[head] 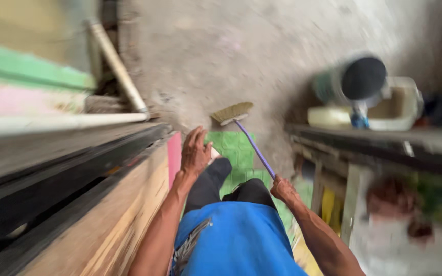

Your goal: The person stuffs trash into a blue plastic bag and ties it shut, then walks into the workshop, wipes their hands with a cloth, and sweeps the workshop floor and the concrete area outside with a long-handled broom, pushing debris along the tiled and concrete surfaces.

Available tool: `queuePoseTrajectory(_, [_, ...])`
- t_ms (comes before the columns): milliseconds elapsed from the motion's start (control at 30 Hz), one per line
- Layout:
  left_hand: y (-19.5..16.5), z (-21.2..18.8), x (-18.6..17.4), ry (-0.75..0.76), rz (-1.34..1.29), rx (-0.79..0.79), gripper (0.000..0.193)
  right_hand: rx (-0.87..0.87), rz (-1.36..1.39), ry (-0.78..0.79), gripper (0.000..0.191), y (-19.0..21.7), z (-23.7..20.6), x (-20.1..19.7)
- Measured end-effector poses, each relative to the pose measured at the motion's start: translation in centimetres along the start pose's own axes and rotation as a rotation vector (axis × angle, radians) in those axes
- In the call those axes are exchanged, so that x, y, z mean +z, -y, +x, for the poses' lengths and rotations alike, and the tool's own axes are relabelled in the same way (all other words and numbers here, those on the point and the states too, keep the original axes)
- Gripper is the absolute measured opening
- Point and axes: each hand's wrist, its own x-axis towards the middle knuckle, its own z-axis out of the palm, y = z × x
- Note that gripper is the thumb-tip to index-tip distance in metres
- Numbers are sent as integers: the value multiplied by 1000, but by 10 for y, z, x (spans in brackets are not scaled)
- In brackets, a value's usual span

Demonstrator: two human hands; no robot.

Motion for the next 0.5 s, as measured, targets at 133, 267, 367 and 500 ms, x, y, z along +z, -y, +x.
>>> queuePoseTrajectory(133, [-33,-10,38,135,-28,104,45,117,49,33,36,-65,-78,65])
queuePoseTrajectory(267, [-63,-45,74,216,-57,220,45,227,203,36,54,-117,-146,140])
queuePoseTrajectory(367, [-89,-86,95,289,-48,288,43,287,210,92,62,-161,-206,206])
queuePoseTrajectory(500, [-149,-130,117,418,-81,388,44,323,295,18,55,-218,-292,284])
